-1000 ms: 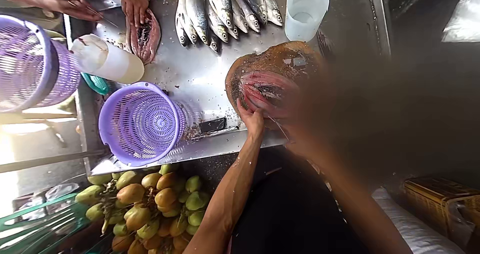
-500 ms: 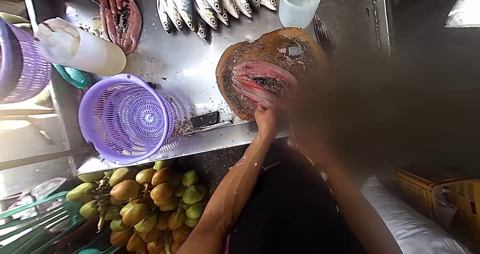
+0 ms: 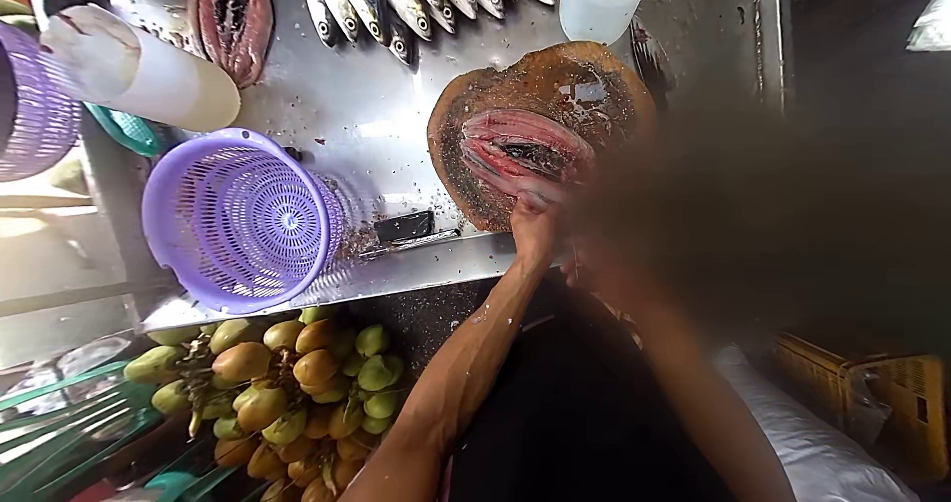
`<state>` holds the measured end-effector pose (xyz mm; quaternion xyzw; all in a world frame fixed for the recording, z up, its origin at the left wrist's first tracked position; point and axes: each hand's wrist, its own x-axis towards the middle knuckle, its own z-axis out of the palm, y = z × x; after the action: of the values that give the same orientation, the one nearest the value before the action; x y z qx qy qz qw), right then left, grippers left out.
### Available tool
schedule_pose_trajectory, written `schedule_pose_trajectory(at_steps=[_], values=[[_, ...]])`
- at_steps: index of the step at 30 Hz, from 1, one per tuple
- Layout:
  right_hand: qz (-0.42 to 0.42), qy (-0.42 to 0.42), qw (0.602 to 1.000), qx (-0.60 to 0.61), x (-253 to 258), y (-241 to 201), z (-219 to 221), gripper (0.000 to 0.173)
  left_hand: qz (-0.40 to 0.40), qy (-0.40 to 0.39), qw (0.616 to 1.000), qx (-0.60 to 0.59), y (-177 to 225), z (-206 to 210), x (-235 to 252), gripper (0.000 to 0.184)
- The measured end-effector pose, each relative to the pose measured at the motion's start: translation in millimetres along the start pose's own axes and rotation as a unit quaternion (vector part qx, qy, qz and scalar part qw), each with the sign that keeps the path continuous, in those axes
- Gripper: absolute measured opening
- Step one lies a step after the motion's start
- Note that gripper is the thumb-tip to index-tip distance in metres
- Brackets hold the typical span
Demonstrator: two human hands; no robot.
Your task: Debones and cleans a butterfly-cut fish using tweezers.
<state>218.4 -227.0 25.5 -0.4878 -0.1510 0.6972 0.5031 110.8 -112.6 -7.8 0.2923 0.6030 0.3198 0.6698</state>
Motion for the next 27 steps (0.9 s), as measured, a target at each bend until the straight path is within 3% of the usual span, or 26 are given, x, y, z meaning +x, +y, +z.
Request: schedule_pose_trajectory(at_steps=[6,13,15,17,18,21,22,27], values=[[-0.065,0.043,0.996,-0.052,-11,2,10,0.035,-0.013,0.021,1.000,-0.017,2,7,-6,0.032],[-0.142,0.097,0.985,0.020,-21,-5,13,0.030,-0.086,0.034,0.990,-0.109,4,14,-8,0.026],[-0.223,0.139,0.963,-0.066,-17,-15,8,0.036,-0.102,0.027,0.988,-0.111,2,13,-7,0.025],[-0.292,0.193,0.916,-0.196,-3,-18,-5,0.051,-0.107,0.019,0.990,-0.087,4,13,-6,0.027],[-0.290,0.212,0.911,-0.203,7,-17,-13,0.054,-0.106,0.019,0.992,-0.068,4,14,-5,0.028],[-0.116,0.235,0.965,0.010,29,-17,-28,0.024,-0.093,0.025,0.995,-0.026,1,14,-1,0.040],[-0.090,0.220,0.971,0.019,27,-20,-28,0.024,-0.083,0.022,0.996,-0.023,0,13,0,0.044],[-0.023,0.035,0.999,-0.002,-9,-28,-7,0.035,-0.018,0.007,1.000,-0.022,-6,11,0,0.052]])
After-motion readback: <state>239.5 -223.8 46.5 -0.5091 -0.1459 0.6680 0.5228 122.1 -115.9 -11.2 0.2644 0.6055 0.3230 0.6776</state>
